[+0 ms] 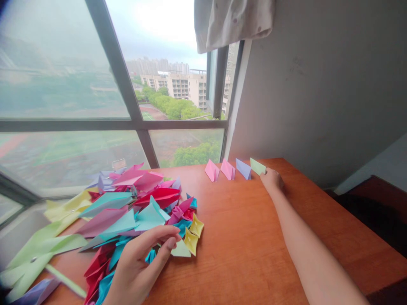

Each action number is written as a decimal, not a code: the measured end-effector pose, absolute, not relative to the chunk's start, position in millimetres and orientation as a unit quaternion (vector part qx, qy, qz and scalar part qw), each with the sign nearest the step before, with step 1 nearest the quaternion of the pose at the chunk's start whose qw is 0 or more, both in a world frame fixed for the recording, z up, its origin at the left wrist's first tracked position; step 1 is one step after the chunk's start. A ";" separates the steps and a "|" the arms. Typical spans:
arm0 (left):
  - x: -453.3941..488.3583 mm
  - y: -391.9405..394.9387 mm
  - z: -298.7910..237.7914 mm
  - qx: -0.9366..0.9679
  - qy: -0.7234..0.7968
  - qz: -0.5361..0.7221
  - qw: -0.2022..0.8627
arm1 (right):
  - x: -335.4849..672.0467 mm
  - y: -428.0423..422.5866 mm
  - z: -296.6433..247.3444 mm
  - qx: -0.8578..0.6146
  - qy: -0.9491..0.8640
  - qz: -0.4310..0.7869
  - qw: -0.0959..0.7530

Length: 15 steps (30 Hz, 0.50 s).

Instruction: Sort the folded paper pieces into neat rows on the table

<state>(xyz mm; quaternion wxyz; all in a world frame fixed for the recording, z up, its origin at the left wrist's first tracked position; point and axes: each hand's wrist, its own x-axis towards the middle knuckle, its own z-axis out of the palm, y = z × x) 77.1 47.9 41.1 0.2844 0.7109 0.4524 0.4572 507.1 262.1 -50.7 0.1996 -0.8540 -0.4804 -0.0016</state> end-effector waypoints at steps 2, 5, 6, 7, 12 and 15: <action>77.5 48.1 41.9 0.711 0.451 0.459 0.283 | 506.2 263.7 -51.2 -0.852 -0.481 0.000 0.205; 77.8 48.8 43.3 0.709 0.455 0.462 0.278 | 504.9 264.3 -49.9 -0.849 -0.480 0.006 0.221; 77.9 48.9 43.8 0.709 0.455 0.462 0.277 | 504.5 263.6 -48.4 -0.847 -0.479 0.008 0.230; 78.1 48.9 44.4 0.707 0.456 0.463 0.278 | 504.1 262.3 -46.4 -0.845 -0.477 0.008 0.242; 80.5 48.4 46.8 0.695 0.463 0.465 0.295 | 491.6 248.4 -30.5 -0.826 -0.450 -0.010 0.338; 81.8 49.2 45.3 0.697 0.466 0.457 0.296 | 467.2 237.2 -23.0 -0.796 -0.460 -0.002 0.393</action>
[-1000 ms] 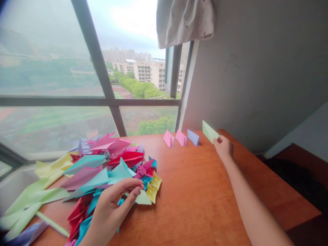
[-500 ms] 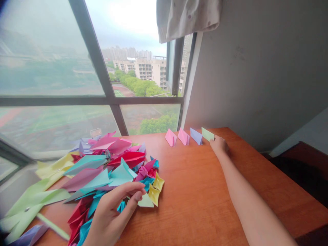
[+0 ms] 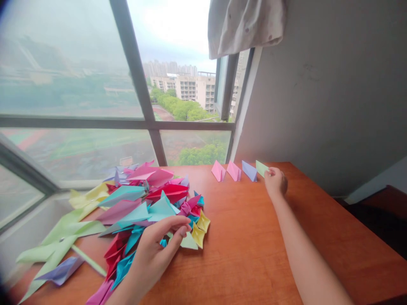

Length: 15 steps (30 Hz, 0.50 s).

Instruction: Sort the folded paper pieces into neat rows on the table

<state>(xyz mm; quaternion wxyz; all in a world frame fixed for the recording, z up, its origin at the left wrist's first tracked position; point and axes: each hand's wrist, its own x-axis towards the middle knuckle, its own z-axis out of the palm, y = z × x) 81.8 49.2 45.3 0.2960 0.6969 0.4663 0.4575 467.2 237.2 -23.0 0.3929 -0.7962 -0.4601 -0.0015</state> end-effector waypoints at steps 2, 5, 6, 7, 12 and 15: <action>81.0 50.6 43.3 0.700 0.469 0.454 0.289 | 442.9 229.0 -21.0 -0.766 -0.487 0.024 0.418; 76.4 54.2 42.0 0.711 0.472 0.452 0.260 | 400.2 214.7 -22.2 -0.715 -0.536 0.073 0.443; 73.8 55.7 42.8 0.715 0.476 0.450 0.245 | 385.9 209.4 -23.3 -0.698 -0.551 0.088 0.448; 70.7 57.1 44.4 0.719 0.481 0.447 0.228 | 372.2 204.0 -24.6 -0.682 -0.566 0.103 0.451; 45.5 62.3 61.5 0.738 0.515 0.422 0.113 | 323.5 179.2 -33.7 -0.625 -0.614 0.161 0.454; 18.9 62.8 68.7 0.736 0.553 0.390 0.031 | 314.6 170.0 -40.8 -0.613 -0.619 0.174 0.459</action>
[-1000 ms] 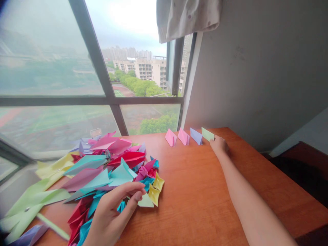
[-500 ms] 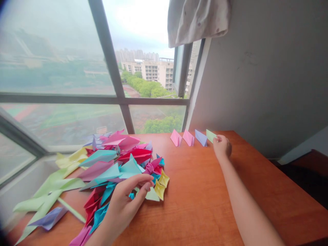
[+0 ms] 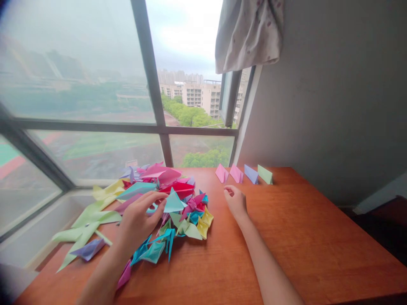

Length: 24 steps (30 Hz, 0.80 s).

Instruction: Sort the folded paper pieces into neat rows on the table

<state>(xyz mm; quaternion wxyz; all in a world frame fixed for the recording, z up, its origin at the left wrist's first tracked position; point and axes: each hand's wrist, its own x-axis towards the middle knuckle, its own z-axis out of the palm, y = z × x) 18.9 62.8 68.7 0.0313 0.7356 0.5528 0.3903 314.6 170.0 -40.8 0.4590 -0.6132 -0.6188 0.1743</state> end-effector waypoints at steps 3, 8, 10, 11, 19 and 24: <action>-16.8 63.2 66.4 0.713 0.593 0.372 -0.029 | 316.6 166.9 -47.6 -0.613 -0.617 0.179 0.461; -62.6 67.6 57.2 0.689 0.646 0.326 -0.050 | 320.3 167.8 -51.9 -0.611 -0.614 0.185 0.465; -63.0 70.7 57.9 0.712 0.630 0.308 -0.021 | 318.2 167.6 -51.0 -0.608 -0.614 0.189 0.467; -59.2 72.8 59.2 0.725 0.618 0.305 -0.006 | 316.7 167.2 -50.3 -0.606 -0.615 0.192 0.467; -12.6 105.0 62.8 0.802 0.547 0.238 0.010 | 310.5 162.5 -41.9 -0.595 -0.621 0.209 0.466; 0.7 118.2 58.3 0.832 0.509 0.219 0.023 | 306.8 155.9 -30.6 -0.578 -0.626 0.221 0.475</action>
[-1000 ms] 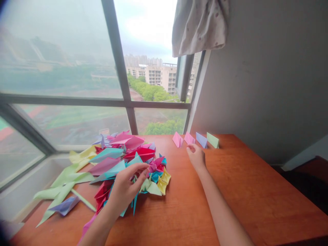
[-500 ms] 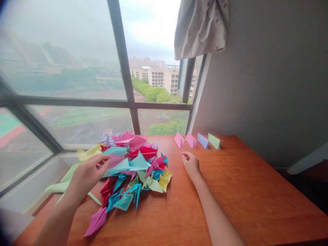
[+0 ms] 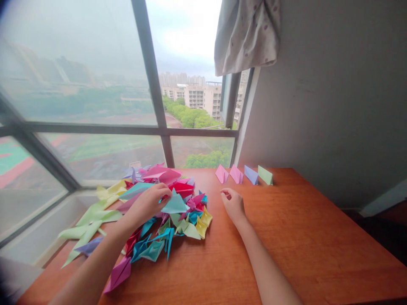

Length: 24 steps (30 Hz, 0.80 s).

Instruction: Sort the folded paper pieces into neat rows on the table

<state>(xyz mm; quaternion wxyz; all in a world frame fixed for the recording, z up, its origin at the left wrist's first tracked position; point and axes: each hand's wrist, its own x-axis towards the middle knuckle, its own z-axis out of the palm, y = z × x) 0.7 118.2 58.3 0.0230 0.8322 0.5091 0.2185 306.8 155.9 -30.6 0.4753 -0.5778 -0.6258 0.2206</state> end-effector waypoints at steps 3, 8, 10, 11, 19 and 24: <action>10.4 116.0 61.5 0.841 0.492 0.221 0.023 | 302.1 151.0 -23.3 -0.556 -0.634 0.238 0.482; 34.7 98.3 79.7 0.844 0.472 0.253 0.005 | 297.5 140.7 -8.9 -0.496 -0.650 0.292 0.497; 48.4 90.0 86.9 0.842 0.470 0.266 -0.021 | 298.3 135.3 -1.9 -0.453 -0.654 0.330 0.509; 55.9 86.5 89.3 0.840 0.473 0.264 -0.037 | 299.0 132.6 1.6 -0.428 -0.656 0.345 0.517; 105.9 81.2 79.3 0.846 0.491 0.192 -0.084 | 298.6 123.9 14.6 -0.309 -0.717 0.312 0.541; 102.7 82.0 68.1 0.818 0.473 0.326 0.034 | 297.5 127.0 14.9 -0.319 -0.687 0.329 0.563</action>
